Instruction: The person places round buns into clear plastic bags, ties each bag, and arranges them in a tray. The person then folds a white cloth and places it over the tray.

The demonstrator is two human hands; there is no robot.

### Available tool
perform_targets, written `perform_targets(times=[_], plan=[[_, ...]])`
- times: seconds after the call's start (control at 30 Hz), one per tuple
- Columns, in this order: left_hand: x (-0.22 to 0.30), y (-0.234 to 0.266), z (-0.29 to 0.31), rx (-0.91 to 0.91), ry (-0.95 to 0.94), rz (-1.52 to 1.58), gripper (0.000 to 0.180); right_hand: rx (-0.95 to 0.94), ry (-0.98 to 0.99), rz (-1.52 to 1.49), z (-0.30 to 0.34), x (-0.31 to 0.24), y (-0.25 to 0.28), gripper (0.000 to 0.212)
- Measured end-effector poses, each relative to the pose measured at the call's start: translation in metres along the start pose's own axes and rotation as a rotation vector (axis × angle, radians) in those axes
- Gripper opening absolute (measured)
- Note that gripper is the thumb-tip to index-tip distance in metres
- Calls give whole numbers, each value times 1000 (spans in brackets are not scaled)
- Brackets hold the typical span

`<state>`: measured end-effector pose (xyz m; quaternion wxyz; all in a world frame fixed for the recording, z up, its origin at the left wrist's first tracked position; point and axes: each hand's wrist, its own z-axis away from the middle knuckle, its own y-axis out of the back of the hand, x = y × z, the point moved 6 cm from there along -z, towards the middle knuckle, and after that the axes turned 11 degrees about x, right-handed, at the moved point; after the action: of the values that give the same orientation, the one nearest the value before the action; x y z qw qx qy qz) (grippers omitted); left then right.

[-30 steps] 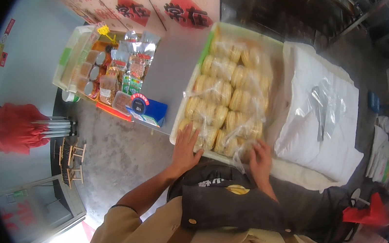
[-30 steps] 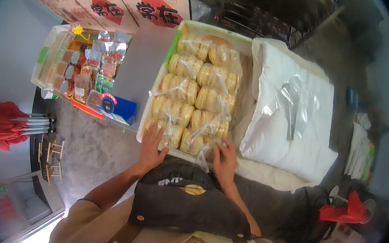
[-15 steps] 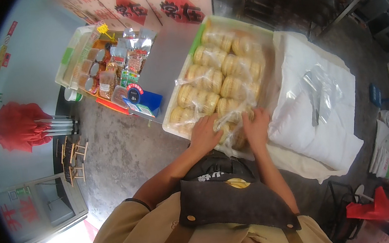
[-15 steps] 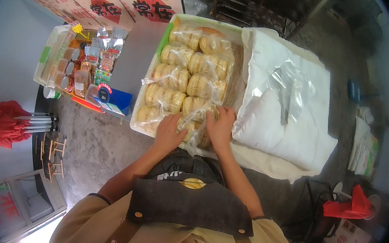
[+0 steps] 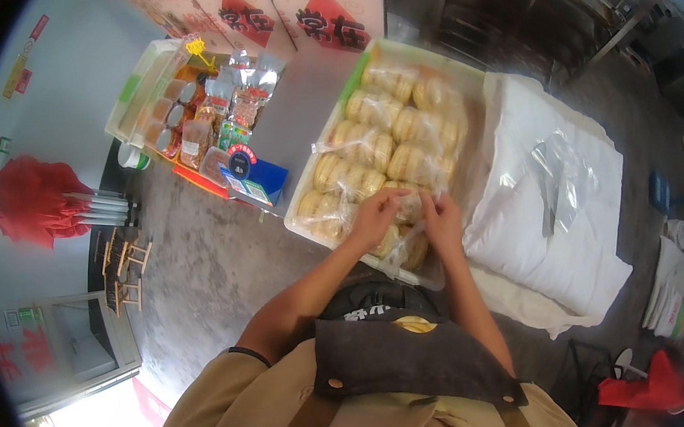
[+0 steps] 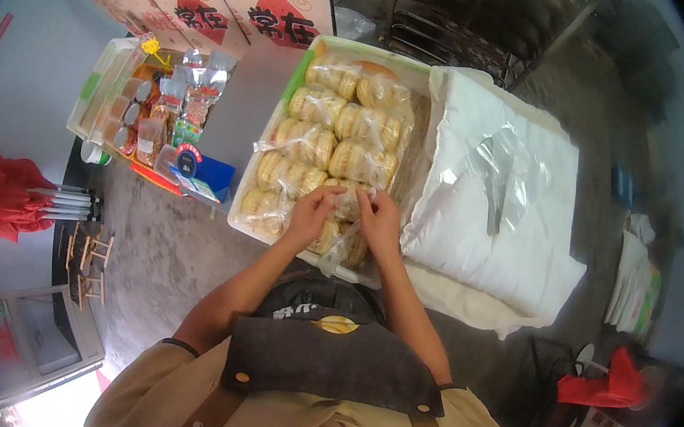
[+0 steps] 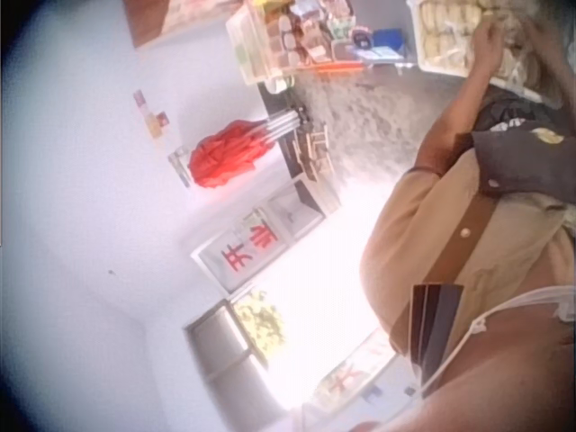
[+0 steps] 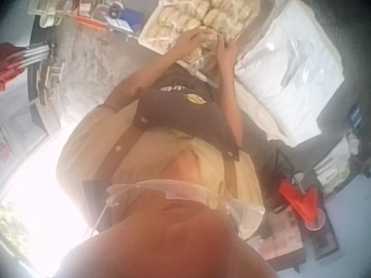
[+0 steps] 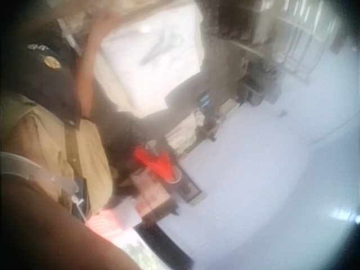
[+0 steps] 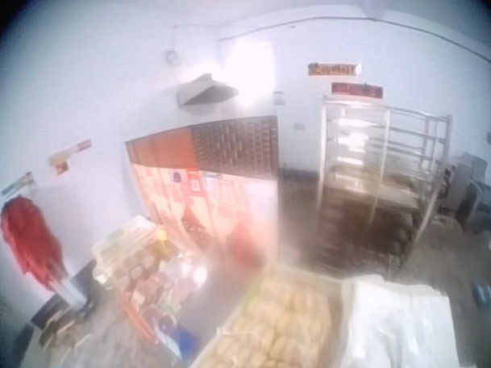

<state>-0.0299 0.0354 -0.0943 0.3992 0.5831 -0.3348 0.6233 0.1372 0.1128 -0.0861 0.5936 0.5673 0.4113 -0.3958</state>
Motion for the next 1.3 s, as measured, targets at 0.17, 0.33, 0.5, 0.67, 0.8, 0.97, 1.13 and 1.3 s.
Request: perform_targets(times=[0.17,0.33,0.5,0.67,0.8,0.97,1.13,1.3], plan=[[-2,-25,-23,-57,119,125,30,-77,19,2,4,-15,12,33],[-7,-31,-32,-91,196,78,31,-124,211,112,-1,-43,18,19],[-13,-31,-29,-114,289,225,23,-223,427,61,2,-73,16,10],[-9,-31,-19,-190,182,252,22,-352,476,140,-8,-81,3,12],[-18,-22,-19,-76,190,51,20,-382,309,-15,-18,-75,-7,20],[-25,-17,-26,-56,151,-18,20,-468,335,-2,-21,-60,-9,29],[-29,-17,-27,-55,182,35,22,-413,431,111,-20,-44,-5,22],[-33,-18,-29,14,285,-18,22,-262,196,49,-10,-26,6,13]])
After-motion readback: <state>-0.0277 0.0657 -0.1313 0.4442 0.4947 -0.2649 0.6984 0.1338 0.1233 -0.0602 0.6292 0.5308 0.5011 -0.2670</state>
